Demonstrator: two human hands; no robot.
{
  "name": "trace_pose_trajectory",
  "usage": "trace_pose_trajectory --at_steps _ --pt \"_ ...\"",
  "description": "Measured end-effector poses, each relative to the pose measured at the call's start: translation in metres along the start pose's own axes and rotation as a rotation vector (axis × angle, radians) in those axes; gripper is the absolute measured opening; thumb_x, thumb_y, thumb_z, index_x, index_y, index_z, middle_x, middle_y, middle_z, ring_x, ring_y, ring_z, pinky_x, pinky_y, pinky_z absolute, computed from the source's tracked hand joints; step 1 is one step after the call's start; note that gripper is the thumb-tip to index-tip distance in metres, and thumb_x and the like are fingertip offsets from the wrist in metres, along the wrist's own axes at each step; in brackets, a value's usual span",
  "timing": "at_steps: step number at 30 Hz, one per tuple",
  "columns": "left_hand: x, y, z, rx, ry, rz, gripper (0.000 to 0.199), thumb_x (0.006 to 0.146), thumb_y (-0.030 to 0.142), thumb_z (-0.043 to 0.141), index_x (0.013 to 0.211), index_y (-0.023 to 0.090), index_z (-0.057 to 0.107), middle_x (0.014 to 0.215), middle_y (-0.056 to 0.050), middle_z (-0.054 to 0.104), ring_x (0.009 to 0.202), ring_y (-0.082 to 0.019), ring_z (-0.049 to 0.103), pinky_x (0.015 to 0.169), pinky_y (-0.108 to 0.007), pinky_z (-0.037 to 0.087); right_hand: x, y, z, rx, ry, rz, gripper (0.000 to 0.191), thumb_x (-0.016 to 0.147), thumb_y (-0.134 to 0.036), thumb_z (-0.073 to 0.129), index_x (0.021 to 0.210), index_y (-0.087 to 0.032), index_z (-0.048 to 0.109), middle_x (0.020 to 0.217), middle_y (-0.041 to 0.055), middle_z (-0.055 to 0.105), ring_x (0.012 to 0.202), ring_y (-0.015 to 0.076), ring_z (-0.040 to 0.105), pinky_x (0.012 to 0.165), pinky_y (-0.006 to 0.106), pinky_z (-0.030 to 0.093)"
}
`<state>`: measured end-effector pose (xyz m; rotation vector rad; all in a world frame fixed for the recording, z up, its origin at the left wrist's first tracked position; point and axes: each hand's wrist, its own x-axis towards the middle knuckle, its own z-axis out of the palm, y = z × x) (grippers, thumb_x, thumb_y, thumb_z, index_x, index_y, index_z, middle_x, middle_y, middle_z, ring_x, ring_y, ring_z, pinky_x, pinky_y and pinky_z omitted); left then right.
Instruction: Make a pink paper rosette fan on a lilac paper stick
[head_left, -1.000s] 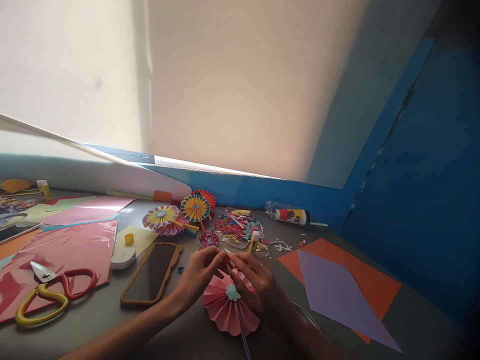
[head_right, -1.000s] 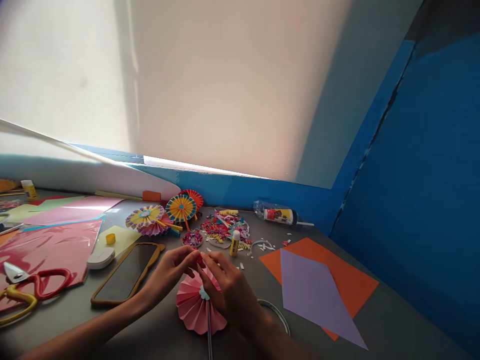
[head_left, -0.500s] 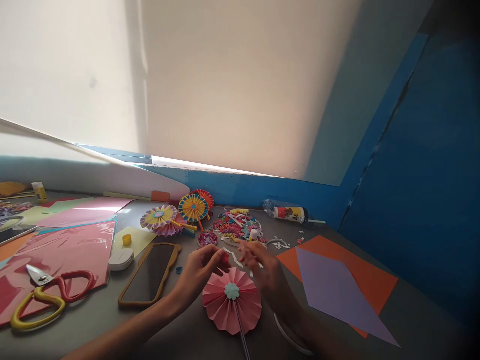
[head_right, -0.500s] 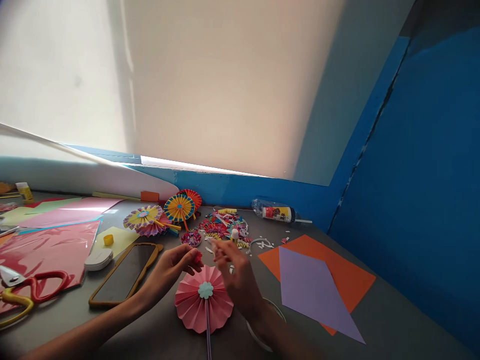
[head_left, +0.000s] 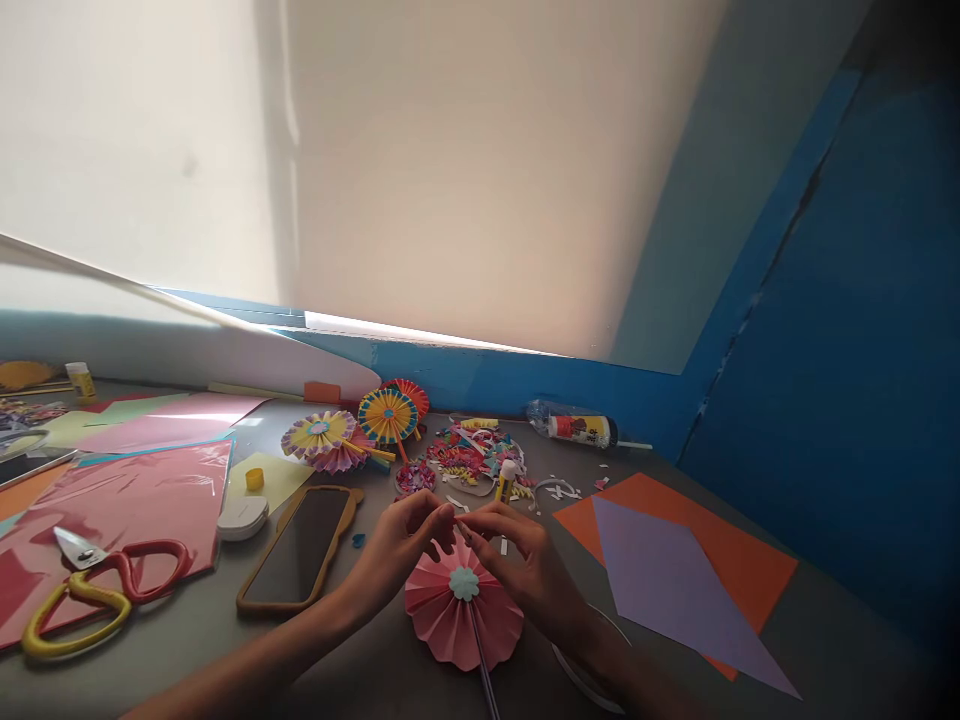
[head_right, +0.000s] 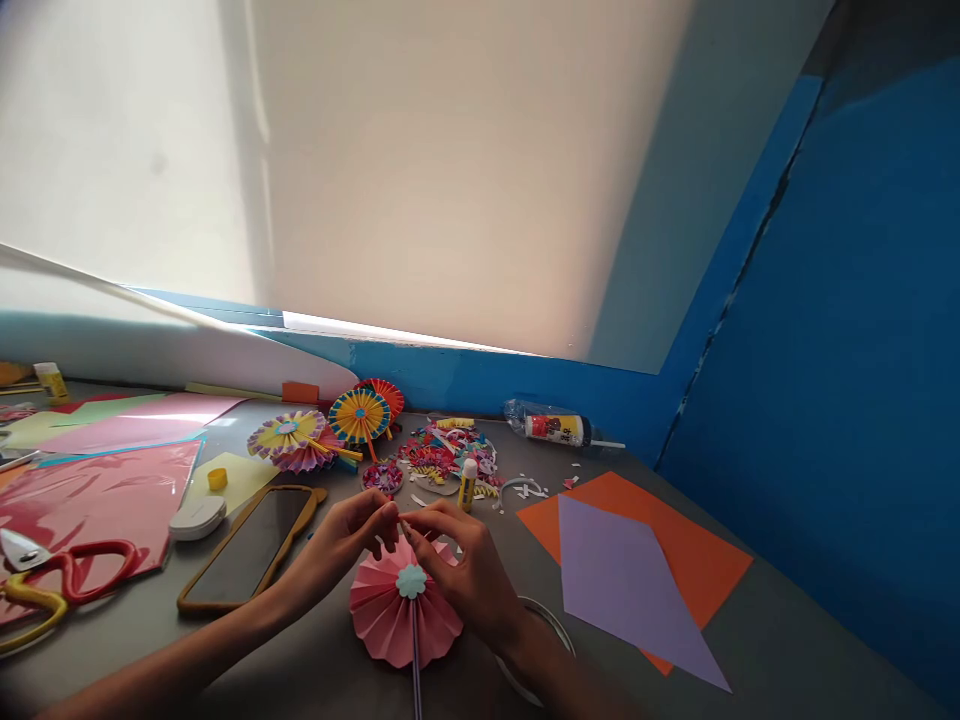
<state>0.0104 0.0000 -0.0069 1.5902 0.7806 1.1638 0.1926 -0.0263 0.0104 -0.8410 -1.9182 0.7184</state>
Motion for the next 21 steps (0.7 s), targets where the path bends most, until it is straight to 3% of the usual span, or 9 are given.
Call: trace_pose_trajectory --at_steps 8,12,16,19,21 --pt "0.002 -0.004 -0.001 -0.026 -0.036 -0.075 0.041 0.085 0.055 0.053 0.078 0.014 0.056 0.066 -0.001 0.059 0.061 -0.013 0.057 0.053 -0.021 0.041 0.001 0.001 0.000 -0.071 0.042 -0.052 0.022 0.090 -0.023 0.055 0.107 -0.026 0.069 0.088 0.0028 0.063 0.081 0.0171 0.062 0.074 0.029 0.052" --pt "0.003 -0.004 -0.001 -0.136 -0.069 -0.178 0.047 0.084 0.060 0.050 0.083 0.014 0.057 0.068 0.000 0.057 0.060 -0.012 0.055 0.053 -0.020 0.038 0.001 0.010 -0.010 -0.358 0.102 -0.307 0.025 0.092 -0.019 0.052 0.112 -0.026 0.065 0.094 0.0053 0.066 0.084 0.0188 0.062 0.074 0.032 0.051" --pt "0.002 0.002 0.000 -0.226 -0.060 -0.215 0.040 0.082 0.055 0.057 0.081 0.015 0.058 0.072 0.000 0.058 0.063 -0.010 0.053 0.056 -0.019 0.037 -0.002 0.014 -0.024 -0.791 -0.014 -0.566 0.031 0.094 -0.012 0.046 0.121 -0.023 0.059 0.101 0.0087 0.069 0.092 0.0221 0.063 0.079 0.038 0.048" --pt "0.001 0.007 -0.001 -0.216 -0.063 -0.176 0.033 0.082 0.048 0.062 0.083 0.015 0.059 0.072 0.001 0.058 0.066 -0.010 0.053 0.057 -0.018 0.037 -0.003 0.015 -0.029 -0.922 -0.076 -0.649 0.036 0.094 -0.008 0.044 0.126 -0.021 0.055 0.107 0.0102 0.068 0.098 0.0237 0.062 0.082 0.040 0.048" --pt "0.001 0.008 -0.002 -0.189 -0.053 -0.141 0.031 0.083 0.046 0.060 0.083 0.015 0.059 0.071 0.001 0.058 0.066 -0.010 0.054 0.057 -0.018 0.038 -0.002 0.015 -0.027 -0.875 -0.043 -0.608 0.036 0.094 -0.008 0.045 0.126 -0.021 0.054 0.110 0.0103 0.066 0.099 0.0239 0.061 0.084 0.041 0.047"
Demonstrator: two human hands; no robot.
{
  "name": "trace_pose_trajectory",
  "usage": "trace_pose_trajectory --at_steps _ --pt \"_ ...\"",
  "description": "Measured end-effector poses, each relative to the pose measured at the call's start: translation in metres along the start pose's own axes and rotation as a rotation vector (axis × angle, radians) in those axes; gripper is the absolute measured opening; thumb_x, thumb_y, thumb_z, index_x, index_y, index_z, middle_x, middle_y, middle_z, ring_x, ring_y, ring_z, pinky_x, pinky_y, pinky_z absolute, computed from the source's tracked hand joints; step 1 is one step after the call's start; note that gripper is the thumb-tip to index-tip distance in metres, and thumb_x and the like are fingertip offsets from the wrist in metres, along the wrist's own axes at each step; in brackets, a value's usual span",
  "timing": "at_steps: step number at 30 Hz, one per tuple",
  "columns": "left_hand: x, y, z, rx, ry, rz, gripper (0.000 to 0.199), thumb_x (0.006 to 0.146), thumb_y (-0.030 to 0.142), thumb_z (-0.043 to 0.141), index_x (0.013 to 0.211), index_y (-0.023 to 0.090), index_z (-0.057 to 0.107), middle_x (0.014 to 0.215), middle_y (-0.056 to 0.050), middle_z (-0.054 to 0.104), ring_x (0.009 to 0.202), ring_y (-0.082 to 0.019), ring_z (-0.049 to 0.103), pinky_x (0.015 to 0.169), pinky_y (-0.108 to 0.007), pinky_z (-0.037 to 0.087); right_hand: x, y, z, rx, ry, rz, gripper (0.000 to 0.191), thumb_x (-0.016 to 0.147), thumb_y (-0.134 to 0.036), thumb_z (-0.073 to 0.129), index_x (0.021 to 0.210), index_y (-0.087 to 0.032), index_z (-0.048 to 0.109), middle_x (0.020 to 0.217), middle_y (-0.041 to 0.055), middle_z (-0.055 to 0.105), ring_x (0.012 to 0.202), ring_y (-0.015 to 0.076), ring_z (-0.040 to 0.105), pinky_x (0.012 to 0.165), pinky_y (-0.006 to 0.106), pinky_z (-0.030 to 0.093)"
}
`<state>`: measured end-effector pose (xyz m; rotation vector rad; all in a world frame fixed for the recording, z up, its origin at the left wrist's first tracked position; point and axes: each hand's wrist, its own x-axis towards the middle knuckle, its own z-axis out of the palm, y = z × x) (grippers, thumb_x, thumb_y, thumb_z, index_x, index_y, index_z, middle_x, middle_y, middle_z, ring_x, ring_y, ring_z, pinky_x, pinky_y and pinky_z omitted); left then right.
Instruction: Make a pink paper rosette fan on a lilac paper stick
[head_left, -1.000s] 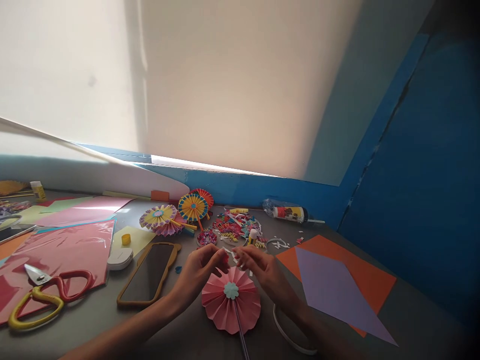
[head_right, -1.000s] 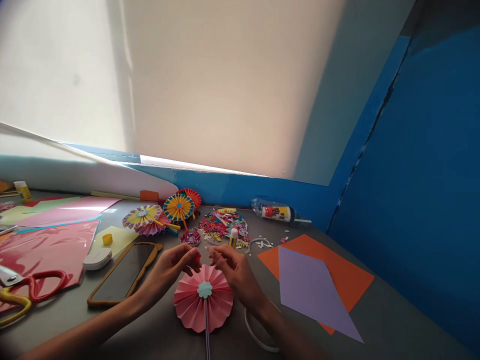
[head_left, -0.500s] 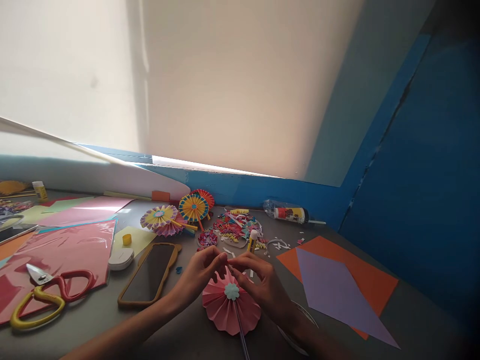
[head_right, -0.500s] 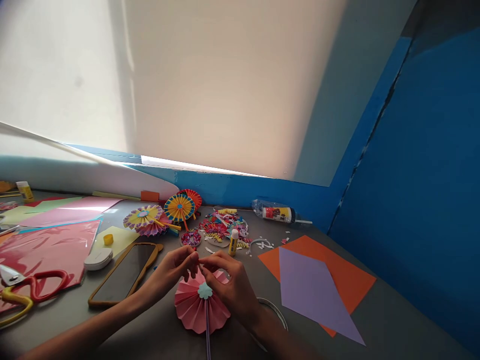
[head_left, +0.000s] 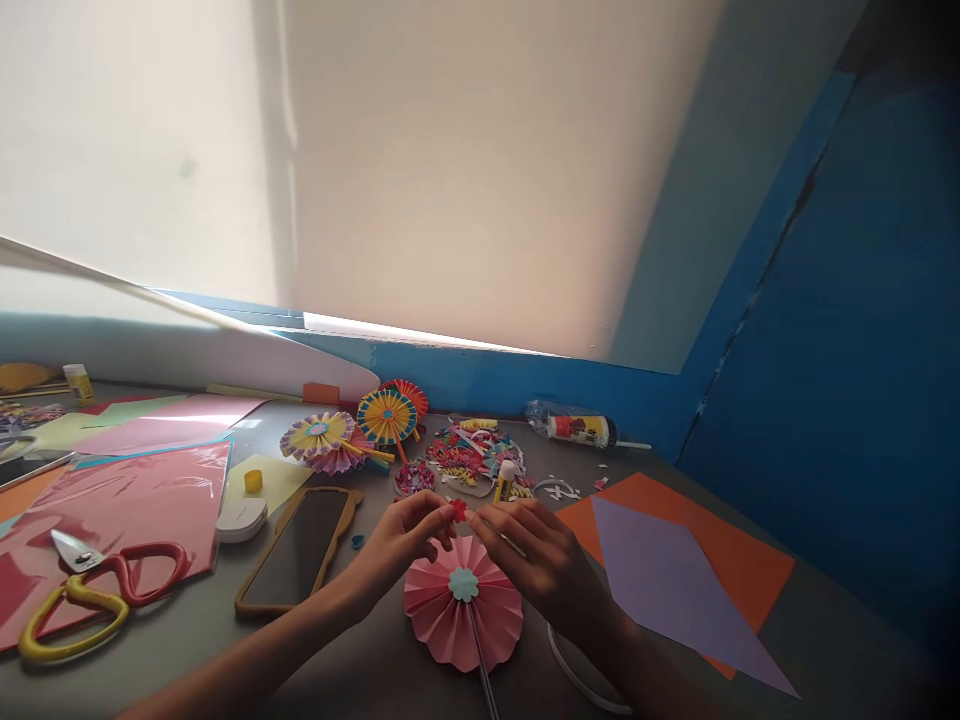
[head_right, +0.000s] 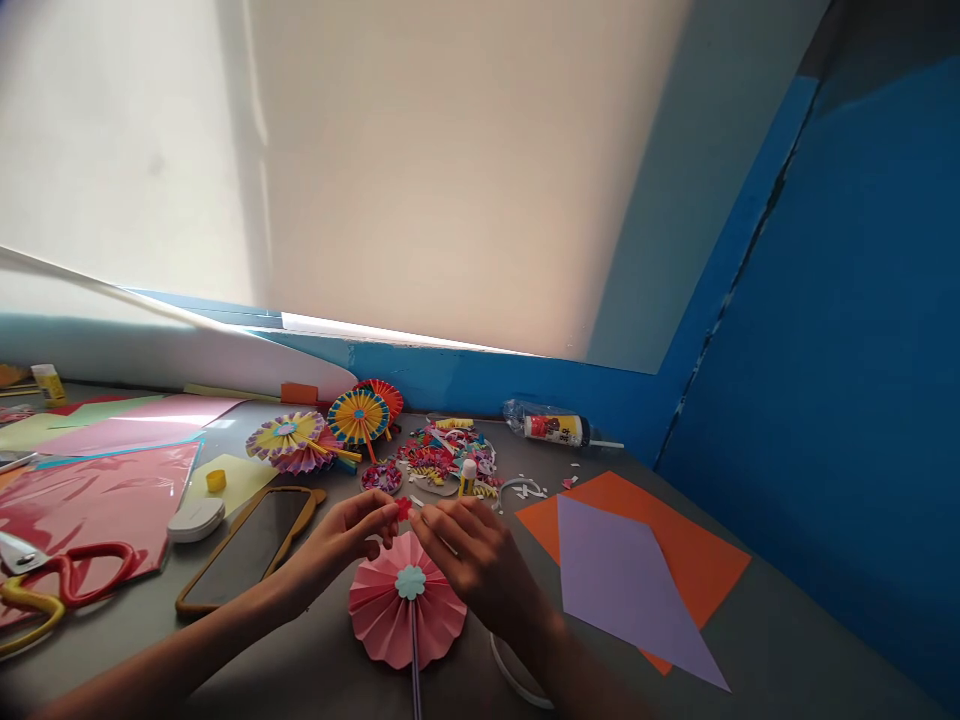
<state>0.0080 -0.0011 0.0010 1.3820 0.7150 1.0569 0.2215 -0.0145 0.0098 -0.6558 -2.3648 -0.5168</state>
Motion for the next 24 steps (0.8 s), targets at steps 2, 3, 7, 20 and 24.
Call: trace_pose_trajectory --at_steps 2,3,7,20,24 --pt "0.000 0.000 -0.001 0.053 0.008 0.040 0.032 0.085 0.046 0.058 0.084 0.015 0.060 0.072 0.000 0.059 0.066 -0.011 0.055 0.057 -0.019 0.039 0.003 -0.002 0.004 0.145 0.084 0.171 0.033 0.095 -0.012 0.044 0.124 -0.022 0.056 0.112 0.0097 0.064 0.101 0.0234 0.059 0.085 0.040 0.047" --pt "0.000 -0.001 -0.001 0.089 0.006 0.059 0.032 0.085 0.047 0.057 0.085 0.015 0.060 0.072 0.000 0.059 0.065 -0.012 0.056 0.056 -0.019 0.040 0.005 -0.004 0.005 0.245 0.129 0.286 0.029 0.096 -0.016 0.043 0.120 -0.023 0.058 0.111 0.0089 0.063 0.102 0.0228 0.058 0.085 0.038 0.047" --pt "-0.001 -0.004 0.002 0.237 -0.049 0.090 0.032 0.085 0.047 0.057 0.084 0.015 0.062 0.071 -0.002 0.062 0.067 -0.015 0.059 0.057 -0.022 0.042 0.014 -0.012 0.008 0.614 0.127 0.666 0.022 0.095 -0.036 0.047 0.094 -0.023 0.065 0.094 0.0045 0.062 0.086 0.0191 0.060 0.075 0.031 0.049" --pt "-0.006 -0.010 -0.012 0.875 -0.141 0.127 0.048 0.063 0.053 0.077 0.097 0.023 0.063 0.107 -0.006 0.054 0.104 -0.027 0.046 0.090 -0.039 0.036 0.000 -0.003 0.036 0.844 -0.151 0.925 0.038 0.071 -0.056 0.069 0.067 -0.019 0.069 0.090 0.0047 0.053 0.088 0.0222 0.056 0.078 0.035 0.044" --pt "-0.007 -0.014 -0.008 0.975 -0.148 0.038 0.053 0.058 0.050 0.080 0.099 0.023 0.059 0.119 -0.007 0.047 0.111 -0.032 0.039 0.093 -0.046 0.032 -0.006 -0.001 0.046 0.884 -0.186 0.936 0.041 0.068 -0.060 0.070 0.065 -0.018 0.069 0.092 0.0062 0.052 0.095 0.0259 0.057 0.088 0.041 0.043"
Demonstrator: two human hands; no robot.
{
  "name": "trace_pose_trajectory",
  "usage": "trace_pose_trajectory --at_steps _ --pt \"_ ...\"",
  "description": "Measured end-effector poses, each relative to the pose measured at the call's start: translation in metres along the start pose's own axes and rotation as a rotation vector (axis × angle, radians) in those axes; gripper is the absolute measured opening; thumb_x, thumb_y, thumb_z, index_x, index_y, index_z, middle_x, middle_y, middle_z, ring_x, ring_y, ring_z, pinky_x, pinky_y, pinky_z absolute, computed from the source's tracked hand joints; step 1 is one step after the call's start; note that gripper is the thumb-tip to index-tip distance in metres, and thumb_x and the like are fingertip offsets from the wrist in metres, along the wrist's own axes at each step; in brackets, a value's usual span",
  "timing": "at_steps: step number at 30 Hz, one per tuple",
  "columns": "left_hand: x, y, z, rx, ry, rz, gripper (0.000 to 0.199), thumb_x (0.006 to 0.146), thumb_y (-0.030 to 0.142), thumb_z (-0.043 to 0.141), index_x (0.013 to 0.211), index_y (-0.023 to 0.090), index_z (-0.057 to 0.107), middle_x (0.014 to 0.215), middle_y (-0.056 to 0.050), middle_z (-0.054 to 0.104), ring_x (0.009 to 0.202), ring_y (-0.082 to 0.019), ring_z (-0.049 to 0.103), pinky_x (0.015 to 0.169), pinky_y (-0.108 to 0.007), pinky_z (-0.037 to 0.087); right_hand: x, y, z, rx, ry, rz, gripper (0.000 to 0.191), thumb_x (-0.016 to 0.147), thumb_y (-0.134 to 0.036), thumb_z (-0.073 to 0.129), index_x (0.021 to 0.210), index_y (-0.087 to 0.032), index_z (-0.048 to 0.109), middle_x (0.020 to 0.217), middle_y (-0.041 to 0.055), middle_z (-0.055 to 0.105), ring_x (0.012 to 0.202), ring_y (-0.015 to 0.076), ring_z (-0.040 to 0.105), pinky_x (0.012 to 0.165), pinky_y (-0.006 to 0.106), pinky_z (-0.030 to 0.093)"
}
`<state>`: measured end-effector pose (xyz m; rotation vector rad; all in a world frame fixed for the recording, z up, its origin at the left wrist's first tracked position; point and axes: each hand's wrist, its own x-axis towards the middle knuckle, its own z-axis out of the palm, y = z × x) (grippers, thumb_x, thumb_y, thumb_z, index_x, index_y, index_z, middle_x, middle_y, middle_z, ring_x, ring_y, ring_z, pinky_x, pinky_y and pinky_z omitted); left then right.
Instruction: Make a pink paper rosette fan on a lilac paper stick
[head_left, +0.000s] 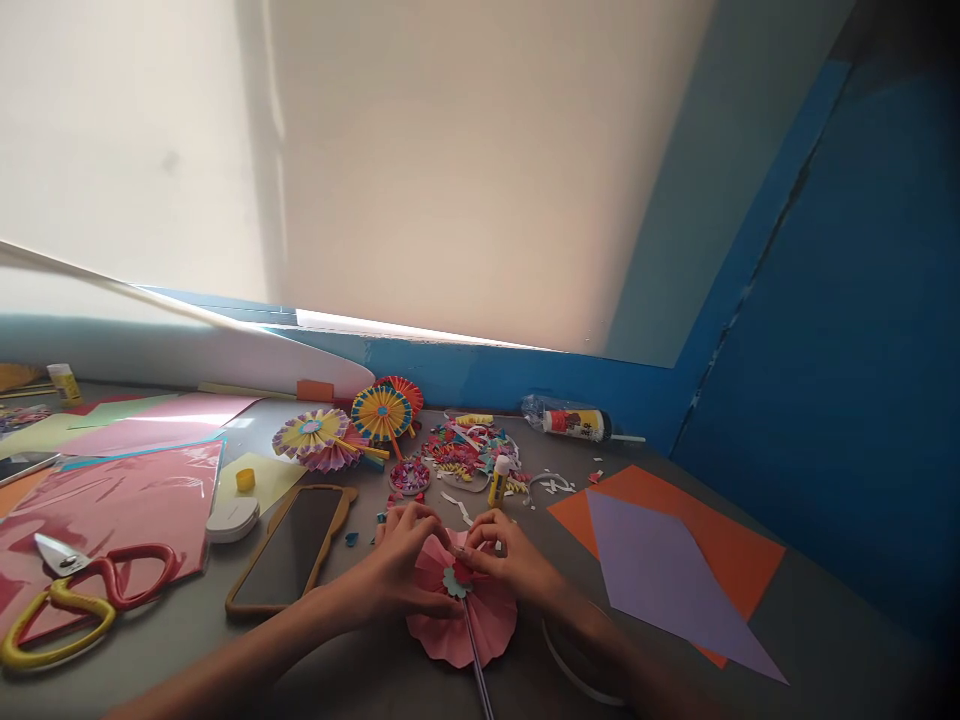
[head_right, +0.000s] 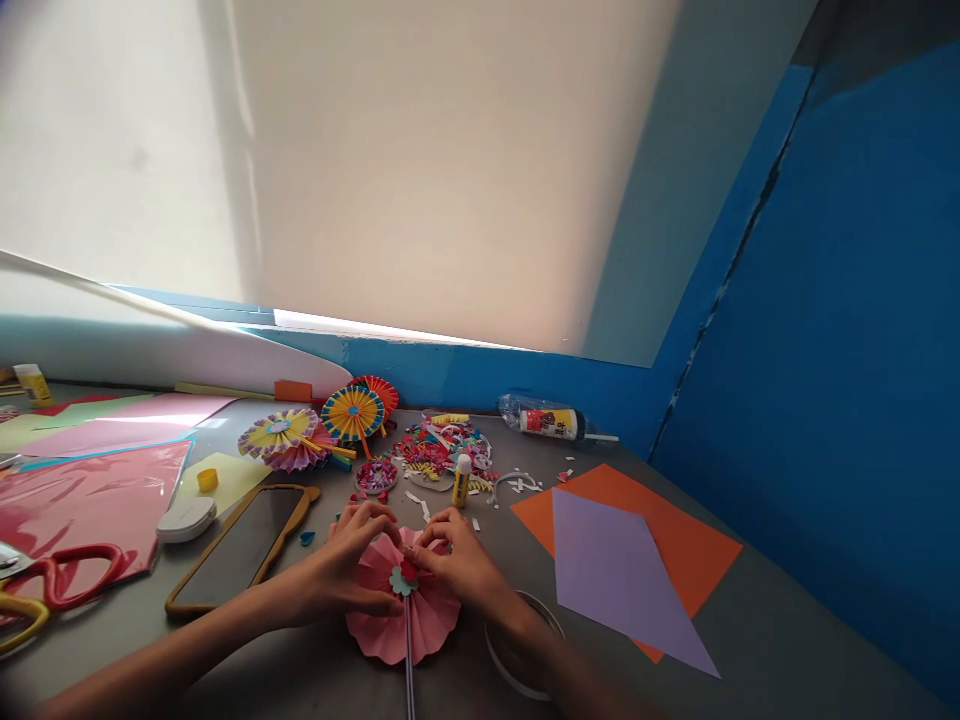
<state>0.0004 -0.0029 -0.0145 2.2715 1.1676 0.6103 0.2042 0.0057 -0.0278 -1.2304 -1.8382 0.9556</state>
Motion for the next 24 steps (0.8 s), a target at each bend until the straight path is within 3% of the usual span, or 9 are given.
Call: trace_pose_trajectory --at_steps 12,24 --pt "0.000 0.002 0.002 -0.002 -0.086 -0.035 0.054 0.061 0.051 0.077 0.104 0.024 0.057 0.115 -0.005 0.054 0.111 -0.030 0.041 0.093 -0.044 0.030 -0.001 0.012 0.006 0.025 -0.032 0.018 0.040 0.070 -0.058 0.070 0.069 -0.018 0.069 0.098 0.0070 0.053 0.104 0.0270 0.054 0.096 0.040 0.039" --pt "-0.001 0.005 0.000 -0.004 -0.106 -0.034 0.049 0.064 0.052 0.075 0.102 0.025 0.060 0.115 -0.004 0.055 0.111 -0.029 0.042 0.096 -0.043 0.029 -0.005 0.013 0.008 -0.017 -0.018 -0.007 0.039 0.071 -0.058 0.070 0.076 -0.020 0.070 0.101 0.0060 0.052 0.102 0.0259 0.054 0.092 0.039 0.041"
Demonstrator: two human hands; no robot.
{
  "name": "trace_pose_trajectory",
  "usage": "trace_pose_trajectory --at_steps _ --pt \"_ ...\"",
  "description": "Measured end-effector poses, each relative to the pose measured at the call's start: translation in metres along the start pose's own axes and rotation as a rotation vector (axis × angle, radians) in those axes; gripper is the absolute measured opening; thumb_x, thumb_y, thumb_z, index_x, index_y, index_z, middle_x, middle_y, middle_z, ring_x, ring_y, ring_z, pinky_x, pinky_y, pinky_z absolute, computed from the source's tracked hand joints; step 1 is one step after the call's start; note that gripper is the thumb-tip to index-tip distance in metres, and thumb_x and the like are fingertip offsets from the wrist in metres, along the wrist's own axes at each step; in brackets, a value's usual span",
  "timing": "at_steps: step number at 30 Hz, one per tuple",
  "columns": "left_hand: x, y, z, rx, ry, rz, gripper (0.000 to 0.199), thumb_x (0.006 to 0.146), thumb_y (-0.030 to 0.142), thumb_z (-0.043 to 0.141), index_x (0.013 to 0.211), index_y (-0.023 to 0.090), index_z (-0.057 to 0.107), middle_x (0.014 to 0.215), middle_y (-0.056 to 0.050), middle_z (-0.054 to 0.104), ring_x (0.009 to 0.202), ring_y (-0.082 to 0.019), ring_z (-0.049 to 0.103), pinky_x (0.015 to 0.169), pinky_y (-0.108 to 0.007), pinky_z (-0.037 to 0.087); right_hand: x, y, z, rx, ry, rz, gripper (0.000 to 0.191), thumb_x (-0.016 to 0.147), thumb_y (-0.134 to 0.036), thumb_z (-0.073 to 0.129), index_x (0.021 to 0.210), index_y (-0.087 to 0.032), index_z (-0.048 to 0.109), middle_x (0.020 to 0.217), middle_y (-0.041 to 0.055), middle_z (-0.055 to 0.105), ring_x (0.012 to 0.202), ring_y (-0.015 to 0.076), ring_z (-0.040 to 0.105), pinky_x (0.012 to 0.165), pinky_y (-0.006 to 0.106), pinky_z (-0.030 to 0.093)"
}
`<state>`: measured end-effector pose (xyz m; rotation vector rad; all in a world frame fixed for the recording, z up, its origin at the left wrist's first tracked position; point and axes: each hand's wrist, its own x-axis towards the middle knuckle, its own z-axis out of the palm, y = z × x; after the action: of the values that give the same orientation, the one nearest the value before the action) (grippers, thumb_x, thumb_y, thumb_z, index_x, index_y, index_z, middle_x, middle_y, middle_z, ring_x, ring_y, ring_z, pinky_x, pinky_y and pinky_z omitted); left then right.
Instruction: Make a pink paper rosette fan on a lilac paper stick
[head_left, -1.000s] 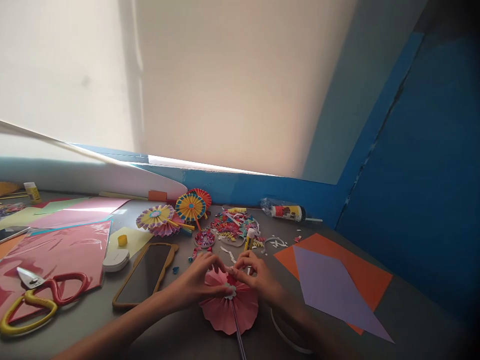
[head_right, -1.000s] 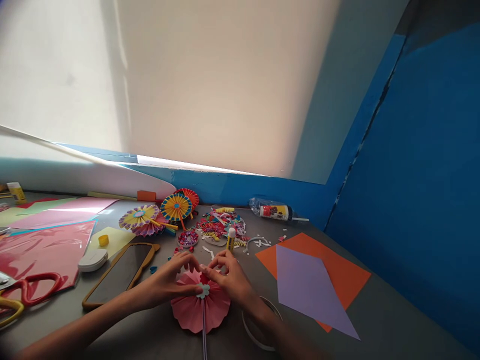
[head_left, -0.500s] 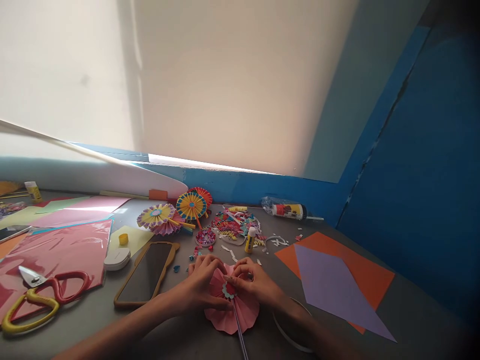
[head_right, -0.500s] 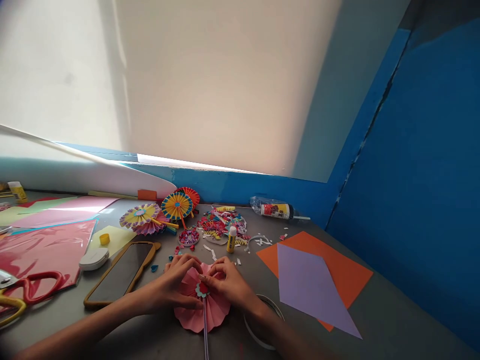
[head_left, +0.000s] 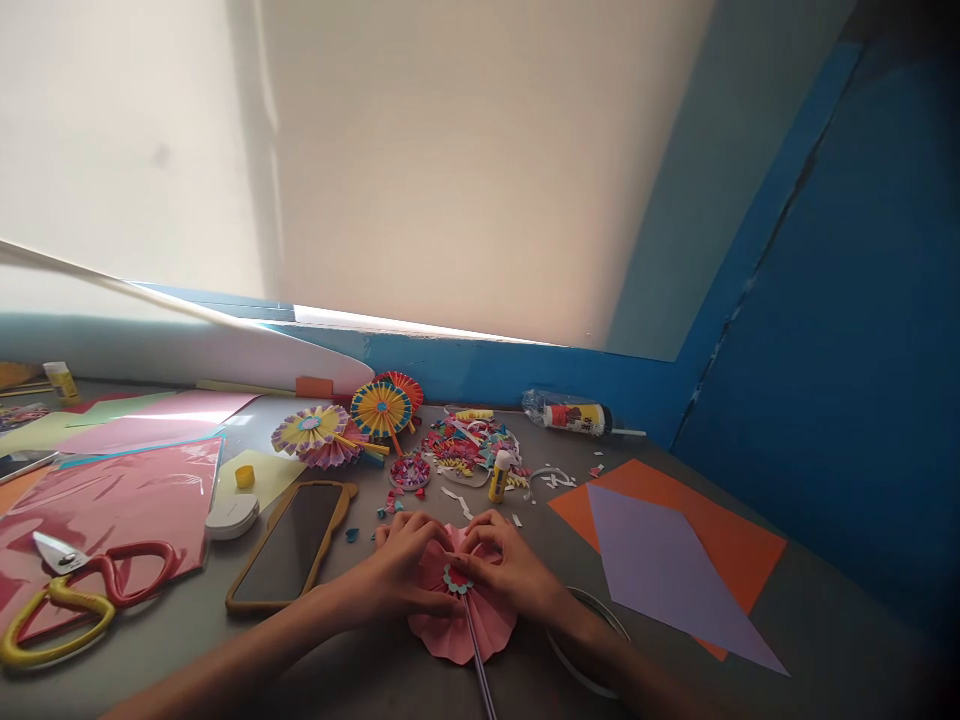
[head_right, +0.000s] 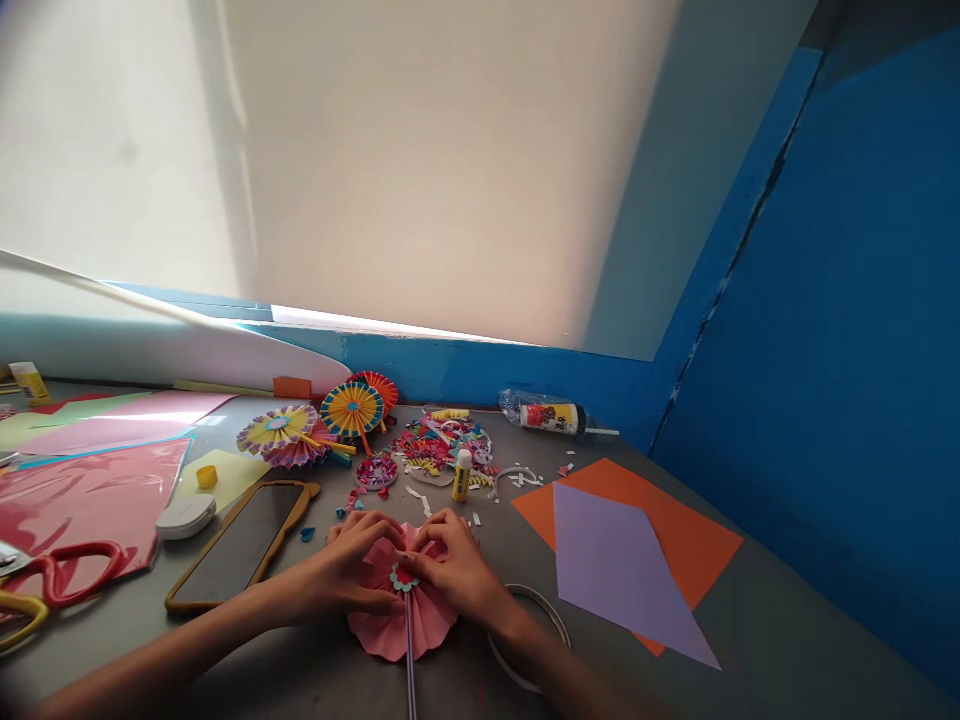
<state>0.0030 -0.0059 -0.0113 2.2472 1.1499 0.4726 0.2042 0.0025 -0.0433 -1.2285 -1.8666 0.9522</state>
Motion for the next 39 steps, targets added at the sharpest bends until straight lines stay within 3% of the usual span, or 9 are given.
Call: trace_pose_trajectory --at_steps 7,15,18,20,24,28,33,37,39 --pt "-0.001 0.003 -0.001 -0.009 -0.005 -0.017 0.047 0.064 0.045 0.077 0.103 0.025 0.059 0.116 -0.004 0.056 0.112 -0.029 0.042 0.096 -0.044 0.029 -0.001 -0.005 -0.001 -0.081 0.031 -0.084 0.034 0.072 -0.056 0.071 0.073 -0.022 0.071 0.102 0.0052 0.052 0.105 0.0245 0.051 0.096 0.039 0.037" --pt "-0.002 -0.001 -0.001 -0.021 -0.005 0.004 0.048 0.066 0.054 0.073 0.102 0.025 0.060 0.115 -0.004 0.055 0.111 -0.029 0.042 0.095 -0.043 0.030 -0.002 -0.007 0.000 -0.181 0.080 -0.066 0.032 0.070 -0.055 0.072 0.067 -0.023 0.072 0.109 0.0065 0.052 0.112 0.0273 0.048 0.096 0.042 0.036" --pt "-0.002 -0.003 0.001 -0.021 -0.002 0.006 0.048 0.065 0.055 0.073 0.101 0.025 0.061 0.116 -0.004 0.055 0.113 -0.029 0.041 0.096 -0.044 0.029 -0.002 -0.013 -0.002 -0.249 0.133 -0.074 0.033 0.071 -0.055 0.071 0.075 -0.022 0.072 0.108 0.0076 0.052 0.109 0.0281 0.050 0.093 0.042 0.038" --pt "-0.001 -0.005 0.002 -0.019 0.002 0.002 0.050 0.064 0.057 0.073 0.101 0.026 0.061 0.116 -0.004 0.055 0.114 -0.030 0.041 0.096 -0.045 0.029 -0.004 -0.020 -0.006 -0.280 0.158 -0.105 0.032 0.081 -0.053 0.062 0.082 -0.022 0.070 0.103 0.0073 0.056 0.104 0.0265 0.053 0.090 0.041 0.038" --pt "0.000 -0.006 0.003 -0.017 0.002 0.018 0.051 0.064 0.058 0.073 0.101 0.026 0.060 0.116 -0.004 0.056 0.114 -0.031 0.041 0.095 -0.046 0.029 -0.011 -0.033 -0.015 -0.335 0.046 -0.330 0.032 0.099 -0.034 0.036 0.097 -0.027 0.068 0.098 0.0018 0.068 0.100 0.0212 0.056 0.092 0.040 0.033" --pt "0.002 -0.008 0.004 0.006 0.003 0.011 0.052 0.065 0.059 0.072 0.103 0.025 0.059 0.117 -0.005 0.054 0.113 -0.030 0.041 0.095 -0.045 0.030 -0.024 -0.031 -0.014 -0.518 -0.110 -0.534 0.031 0.098 -0.021 0.038 0.112 -0.031 0.064 0.114 -0.0030 0.068 0.117 0.0240 0.049 0.101 0.046 0.022" --pt "0.002 -0.012 0.006 0.006 0.018 0.034 0.052 0.065 0.060 0.071 0.101 0.025 0.060 0.116 -0.005 0.055 0.112 -0.029 0.041 0.096 -0.044 0.029 -0.037 -0.029 -0.018 -0.646 -0.229 -0.512 0.036 0.099 -0.020 0.036 0.126 -0.033 0.056 0.126 -0.0033 0.062 0.130 0.0274 0.040 0.106 0.051 0.017" --pt "0.001 -0.012 0.006 -0.002 0.018 0.041 0.055 0.064 0.061 0.071 0.104 0.026 0.059 0.116 -0.005 0.055 0.112 -0.029 0.042 0.097 -0.044 0.029 -0.039 -0.031 -0.024 -0.646 -0.238 -0.488 0.038 0.099 -0.024 0.035 0.132 -0.035 0.050 0.137 -0.0023 0.051 0.133 0.0282 0.037 0.108 0.053 0.018" --pt "0.001 -0.011 0.005 0.000 0.017 0.038 0.053 0.064 0.060 0.072 0.103 0.026 0.059 0.116 -0.004 0.055 0.112 -0.029 0.042 0.097 -0.045 0.029 -0.037 -0.030 -0.025 -0.609 -0.230 -0.502 0.040 0.099 -0.022 0.033 0.133 -0.035 0.049 0.134 -0.0029 0.055 0.132 0.0277 0.038 0.108 0.053 0.018"
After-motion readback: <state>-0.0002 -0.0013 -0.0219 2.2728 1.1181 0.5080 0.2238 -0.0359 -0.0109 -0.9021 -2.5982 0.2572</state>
